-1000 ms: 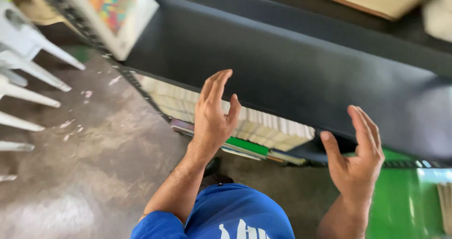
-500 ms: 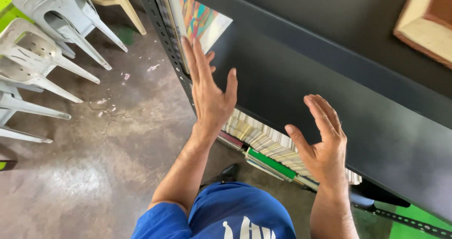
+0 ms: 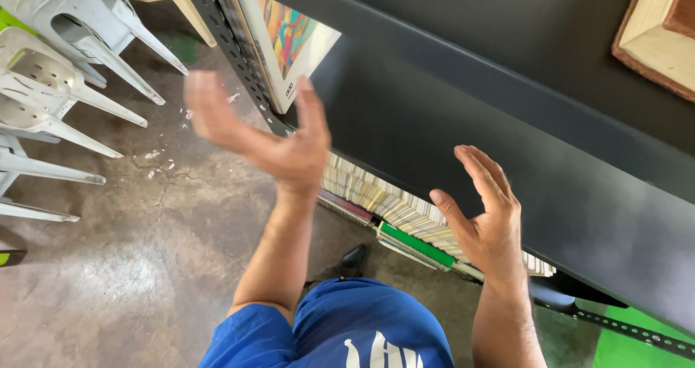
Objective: The person removes stacks of books from a black shelf and places them on a green table. They then use a pink duster to wipe the empty shelf and subsequently dust the books on the table.
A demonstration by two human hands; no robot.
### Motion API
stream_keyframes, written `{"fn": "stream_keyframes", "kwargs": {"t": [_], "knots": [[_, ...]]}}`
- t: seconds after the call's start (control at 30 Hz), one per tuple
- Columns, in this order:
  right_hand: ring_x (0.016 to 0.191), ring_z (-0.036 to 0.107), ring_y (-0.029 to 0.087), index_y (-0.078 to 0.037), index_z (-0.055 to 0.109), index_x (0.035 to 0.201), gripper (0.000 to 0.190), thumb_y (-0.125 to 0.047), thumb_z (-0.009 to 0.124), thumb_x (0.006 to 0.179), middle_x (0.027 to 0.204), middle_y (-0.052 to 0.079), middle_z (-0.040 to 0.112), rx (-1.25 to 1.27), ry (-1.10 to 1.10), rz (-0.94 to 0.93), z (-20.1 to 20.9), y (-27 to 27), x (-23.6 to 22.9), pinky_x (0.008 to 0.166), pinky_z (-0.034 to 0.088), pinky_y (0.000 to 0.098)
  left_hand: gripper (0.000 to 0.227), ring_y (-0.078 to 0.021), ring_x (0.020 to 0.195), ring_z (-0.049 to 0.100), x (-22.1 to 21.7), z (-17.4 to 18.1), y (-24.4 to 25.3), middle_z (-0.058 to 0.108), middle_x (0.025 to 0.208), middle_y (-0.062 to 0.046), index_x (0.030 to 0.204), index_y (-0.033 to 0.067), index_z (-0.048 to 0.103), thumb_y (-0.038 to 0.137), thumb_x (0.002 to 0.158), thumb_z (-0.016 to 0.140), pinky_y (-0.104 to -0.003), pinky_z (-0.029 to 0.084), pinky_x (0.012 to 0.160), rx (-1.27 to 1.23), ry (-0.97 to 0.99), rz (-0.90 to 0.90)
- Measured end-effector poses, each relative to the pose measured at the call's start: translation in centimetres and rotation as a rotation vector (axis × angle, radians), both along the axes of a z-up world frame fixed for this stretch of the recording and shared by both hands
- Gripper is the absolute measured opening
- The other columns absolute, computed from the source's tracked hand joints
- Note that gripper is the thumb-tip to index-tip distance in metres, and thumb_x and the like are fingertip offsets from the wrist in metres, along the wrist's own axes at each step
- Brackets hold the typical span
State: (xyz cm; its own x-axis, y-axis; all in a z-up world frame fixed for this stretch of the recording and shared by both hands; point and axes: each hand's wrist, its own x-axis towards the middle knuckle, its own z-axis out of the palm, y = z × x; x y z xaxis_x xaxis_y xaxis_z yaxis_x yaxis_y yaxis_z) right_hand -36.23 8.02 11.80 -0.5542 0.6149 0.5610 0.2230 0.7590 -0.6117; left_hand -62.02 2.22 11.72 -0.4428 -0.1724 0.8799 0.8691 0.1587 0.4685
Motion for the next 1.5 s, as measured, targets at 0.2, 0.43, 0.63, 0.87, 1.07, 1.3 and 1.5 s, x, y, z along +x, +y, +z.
{"fn": "stream_keyframes", "kwargs": {"t": [0.2, 0.43, 0.63, 0.87, 1.07, 1.3, 1.5], "knots": [[0.127, 0.063, 0.040, 0.011, 0.055, 0.135, 0.058, -0.011, 0.077, 0.087, 0.138, 0.031, 0.060, -0.069, 0.029, 0.121, -0.5, 0.2, -2.4, 0.105, 0.055, 0.0475, 0.095, -0.0377, 0.151, 0.053, -7.8, -0.9, -1.5, 0.043, 0.161, -0.016, 0.163, 0.0169, 0.023, 0.018, 0.097, 0.093, -0.058, 0.046, 0.134, -0.080, -0.150, -0.830], [0.121, 0.066, 0.036, 0.006, 0.055, 0.139, 0.059, -0.011, 0.079, 0.088, 0.136, 0.025, 0.062, -0.076, 0.007, 0.283, 3.1, -0.9, -9.3, 0.101, 0.052, 0.0411, 0.047, -0.0255, 0.096, 0.074, -12.3, 2.8, -2.7, 0.072, 0.112, -0.015, 0.121, 0.0022, 0.058, -0.003, 0.084, 0.087, -0.034, 0.062, 0.090, -0.269, -0.287, -1.160], [0.133, 0.062, 0.043, -0.003, 0.033, 0.155, 0.075, -0.028, 0.075, 0.098, 0.147, 0.035, 0.055, -0.107, 0.140, 0.355, 1.1, 1.3, -17.7, 0.101, 0.060, 0.0490, 0.043, -0.0193, 0.073, 0.066, -14.9, 0.8, -2.4, 0.071, 0.096, -0.015, 0.109, -0.0024, 0.060, 0.011, 0.081, 0.090, -0.028, 0.056, 0.067, -0.429, -0.192, -1.157], [0.128, 0.069, 0.034, -0.012, 0.023, 0.154, 0.081, -0.039, 0.078, 0.101, 0.142, 0.018, 0.055, -0.068, 0.319, 0.354, 2.1, 0.3, -23.7, 0.105, 0.063, 0.0488, 0.070, -0.0210, 0.106, 0.067, -15.2, 1.2, -2.4, 0.069, 0.124, -0.014, 0.140, 0.0030, 0.055, -0.005, 0.075, 0.080, -0.028, 0.058, 0.087, -0.438, -0.272, -1.405], [0.097, 0.070, 0.025, -0.002, 0.044, 0.130, 0.056, -0.036, 0.073, 0.096, 0.112, 0.017, 0.060, -0.112, 0.389, 0.250, 3.8, 0.1, -24.2, 0.082, 0.063, 0.0384, 0.061, -0.0116, 0.099, 0.064, -16.2, 0.0, -1.8, 0.069, 0.126, -0.002, 0.137, 0.0115, 0.062, 0.008, 0.080, 0.083, -0.022, 0.054, 0.084, -0.389, -0.348, -1.550], [0.107, 0.068, 0.029, 0.004, 0.034, 0.138, 0.053, -0.005, 0.067, 0.097, 0.123, 0.019, 0.058, -0.260, 0.570, 0.254, 0.3, 0.9, -23.7, 0.096, 0.067, 0.0378, 0.083, -0.0388, 0.142, 0.055, -14.2, -0.2, -1.2, 0.053, 0.155, -0.020, 0.158, 0.0093, 0.038, 0.019, 0.086, 0.078, -0.064, 0.044, 0.126, -0.271, -0.179, -1.533], [0.094, 0.065, 0.019, 0.000, 0.047, 0.129, 0.049, 0.004, 0.073, 0.089, 0.112, 0.013, 0.064, -0.876, 1.037, 0.178, -5.1, 3.4, -19.0, 0.087, 0.052, 0.0271, 0.063, -0.0237, 0.157, 0.036, -4.5, -2.0, -2.7, 0.038, 0.160, -0.008, 0.158, 0.0119, 0.029, 0.020, 0.101, 0.056, -0.047, 0.029, 0.140, -0.036, 0.010, -0.342]]}}
